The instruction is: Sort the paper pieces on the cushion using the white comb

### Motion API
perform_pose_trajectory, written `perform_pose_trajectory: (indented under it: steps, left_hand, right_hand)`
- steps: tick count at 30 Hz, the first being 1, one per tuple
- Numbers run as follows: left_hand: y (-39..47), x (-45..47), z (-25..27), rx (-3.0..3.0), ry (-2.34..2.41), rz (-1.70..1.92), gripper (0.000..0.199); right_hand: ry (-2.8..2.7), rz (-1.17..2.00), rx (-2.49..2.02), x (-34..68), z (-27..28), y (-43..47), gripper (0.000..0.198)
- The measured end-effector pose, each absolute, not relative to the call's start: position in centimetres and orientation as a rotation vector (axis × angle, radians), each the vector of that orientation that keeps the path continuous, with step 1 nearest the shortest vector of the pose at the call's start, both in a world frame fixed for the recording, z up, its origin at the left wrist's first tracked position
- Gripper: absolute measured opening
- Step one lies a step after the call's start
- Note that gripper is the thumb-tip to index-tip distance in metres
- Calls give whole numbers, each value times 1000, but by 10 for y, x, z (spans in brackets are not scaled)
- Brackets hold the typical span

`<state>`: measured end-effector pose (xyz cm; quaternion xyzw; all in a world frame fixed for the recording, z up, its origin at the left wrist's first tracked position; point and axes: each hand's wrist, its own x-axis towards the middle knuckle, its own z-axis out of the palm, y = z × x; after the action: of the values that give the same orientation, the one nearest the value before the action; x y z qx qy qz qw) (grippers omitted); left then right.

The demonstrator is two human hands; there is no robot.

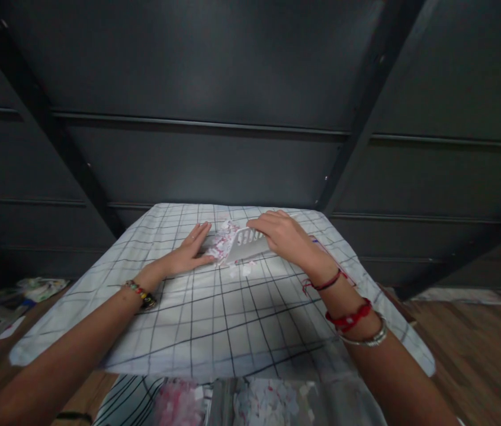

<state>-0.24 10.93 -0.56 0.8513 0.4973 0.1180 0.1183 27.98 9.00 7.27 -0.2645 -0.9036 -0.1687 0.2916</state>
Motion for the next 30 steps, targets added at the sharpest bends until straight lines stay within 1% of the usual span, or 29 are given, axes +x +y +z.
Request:
perform_pose_trajectory:
  steps: [4,8,13,19,25,30]
  left_hand:
    - [109,-7,-11,2565,1274,349,101]
    - [107,-7,-14,2632,1222,299,98]
    - [107,-7,-16,2675,1202,264,93]
    - [110,-11,-20,2705,1186,279,87]
    - [111,-11,-21,2709,1215,285,86]
    - [109,-10,-18,2677,1232,247,88]
  right_hand:
    - [-2308,-460,-675,282,50,100,39]
    - [-2210,-519,-630,289,35,96,38]
    - [-2192,-640,-633,304,40,94,42]
    - [-2218,-737,-657,324,54,96,37]
    - [-2296,-673,-628,321,51,96,40]
    - [-2306,-524,-608,313,51,91,43]
